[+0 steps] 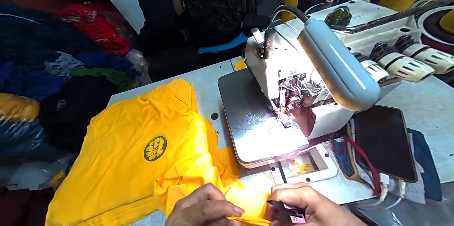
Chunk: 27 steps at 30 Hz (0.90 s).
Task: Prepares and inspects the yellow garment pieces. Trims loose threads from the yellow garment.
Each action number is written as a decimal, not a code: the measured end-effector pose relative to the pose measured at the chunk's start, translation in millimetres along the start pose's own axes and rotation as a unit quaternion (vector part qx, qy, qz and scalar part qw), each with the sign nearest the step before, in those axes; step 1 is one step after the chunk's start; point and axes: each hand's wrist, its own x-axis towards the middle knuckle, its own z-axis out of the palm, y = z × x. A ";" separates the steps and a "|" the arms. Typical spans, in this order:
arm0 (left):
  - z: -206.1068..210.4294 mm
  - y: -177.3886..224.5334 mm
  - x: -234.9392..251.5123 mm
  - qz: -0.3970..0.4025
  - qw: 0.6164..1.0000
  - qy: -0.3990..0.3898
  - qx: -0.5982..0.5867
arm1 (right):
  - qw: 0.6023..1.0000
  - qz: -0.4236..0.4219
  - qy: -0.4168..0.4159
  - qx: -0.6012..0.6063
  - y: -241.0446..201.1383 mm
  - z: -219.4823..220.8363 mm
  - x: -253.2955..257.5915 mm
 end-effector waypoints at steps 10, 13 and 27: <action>13.3 -1.9 3.4 -0.001 1.000 0.003 -0.015 | 0.988 0.050 0.144 0.007 8.9 13.2 -12.5; 18.0 -0.8 9.3 0.023 0.999 -0.036 -0.031 | 0.995 0.032 0.093 0.002 3.6 10.7 -3.1; 8.3 -7.6 -4.3 -0.045 0.986 0.128 0.095 | 0.963 0.168 0.207 -0.028 2.4 24.3 -33.8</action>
